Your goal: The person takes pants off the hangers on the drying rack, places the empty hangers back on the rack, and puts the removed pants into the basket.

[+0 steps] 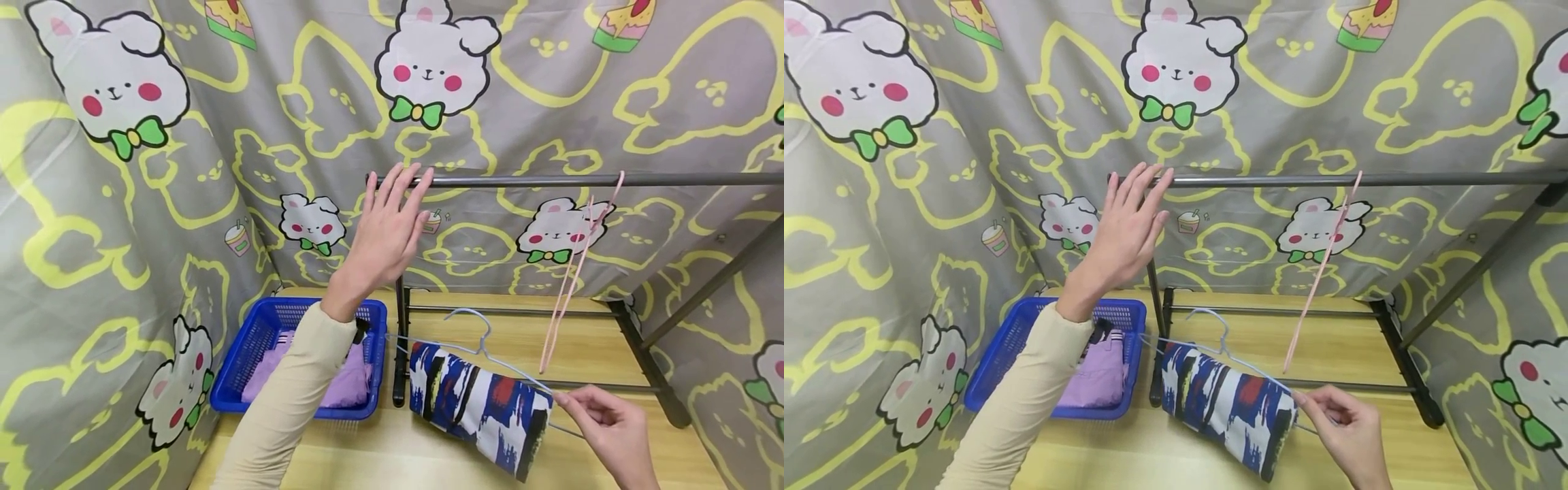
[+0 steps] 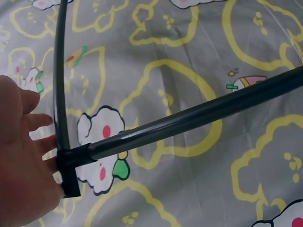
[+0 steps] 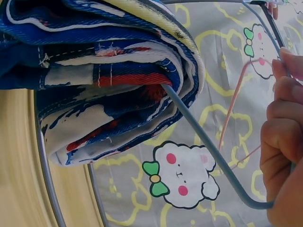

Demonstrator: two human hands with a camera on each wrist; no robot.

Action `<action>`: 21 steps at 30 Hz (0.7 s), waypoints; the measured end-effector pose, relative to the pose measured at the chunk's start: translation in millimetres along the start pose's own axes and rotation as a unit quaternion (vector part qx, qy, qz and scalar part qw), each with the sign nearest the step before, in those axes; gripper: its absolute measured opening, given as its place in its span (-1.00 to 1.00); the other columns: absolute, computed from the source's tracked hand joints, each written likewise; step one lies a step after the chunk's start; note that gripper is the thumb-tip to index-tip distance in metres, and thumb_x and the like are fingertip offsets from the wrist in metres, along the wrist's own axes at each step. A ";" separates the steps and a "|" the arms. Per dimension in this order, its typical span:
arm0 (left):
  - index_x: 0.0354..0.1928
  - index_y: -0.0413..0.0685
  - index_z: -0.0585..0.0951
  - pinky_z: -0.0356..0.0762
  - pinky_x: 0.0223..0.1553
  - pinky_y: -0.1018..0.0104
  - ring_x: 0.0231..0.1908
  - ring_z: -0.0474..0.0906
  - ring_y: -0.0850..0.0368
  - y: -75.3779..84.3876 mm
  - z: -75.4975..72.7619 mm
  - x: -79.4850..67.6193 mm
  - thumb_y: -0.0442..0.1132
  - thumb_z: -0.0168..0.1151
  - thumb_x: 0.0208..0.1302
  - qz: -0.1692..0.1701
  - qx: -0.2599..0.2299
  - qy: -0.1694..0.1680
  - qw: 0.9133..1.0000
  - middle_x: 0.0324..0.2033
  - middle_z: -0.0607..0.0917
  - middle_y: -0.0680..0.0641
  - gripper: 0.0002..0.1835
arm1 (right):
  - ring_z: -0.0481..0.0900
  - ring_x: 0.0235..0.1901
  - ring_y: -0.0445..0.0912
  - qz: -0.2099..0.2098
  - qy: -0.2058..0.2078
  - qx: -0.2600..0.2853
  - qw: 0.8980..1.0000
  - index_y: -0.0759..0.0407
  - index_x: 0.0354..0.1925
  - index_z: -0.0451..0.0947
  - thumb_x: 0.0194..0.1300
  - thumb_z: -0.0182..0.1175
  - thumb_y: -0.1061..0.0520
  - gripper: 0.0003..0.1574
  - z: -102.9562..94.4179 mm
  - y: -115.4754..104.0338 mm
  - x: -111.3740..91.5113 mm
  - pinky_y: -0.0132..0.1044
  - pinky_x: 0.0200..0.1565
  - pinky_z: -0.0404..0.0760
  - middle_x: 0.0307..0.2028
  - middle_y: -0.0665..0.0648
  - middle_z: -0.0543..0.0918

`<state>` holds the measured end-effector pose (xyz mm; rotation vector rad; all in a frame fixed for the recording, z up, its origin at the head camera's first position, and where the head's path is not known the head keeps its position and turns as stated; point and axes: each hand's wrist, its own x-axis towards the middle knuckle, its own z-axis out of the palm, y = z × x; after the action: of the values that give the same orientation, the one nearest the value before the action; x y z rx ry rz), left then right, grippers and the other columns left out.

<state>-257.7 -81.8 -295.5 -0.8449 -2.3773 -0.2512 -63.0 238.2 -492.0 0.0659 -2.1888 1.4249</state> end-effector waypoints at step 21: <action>0.40 -0.12 0.46 0.27 0.42 0.06 0.37 0.35 0.00 19.1 7.9 -103.7 -0.15 -0.11 0.65 -0.010 -0.262 0.044 0.964 0.33 0.49 -0.12 -0.57 | 0.39 -0.77 -0.34 0.031 0.026 0.032 0.999 0.24 -0.56 0.65 -0.01 0.46 0.58 -0.68 11.0 -0.4 10.0 -0.35 -0.74 0.30 -0.70 0.03 0.60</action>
<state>-185.3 -117.3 -363.9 -1.0151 -2.2619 -0.9356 -75.8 230.9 -490.6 -0.0166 -2.1204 1.5129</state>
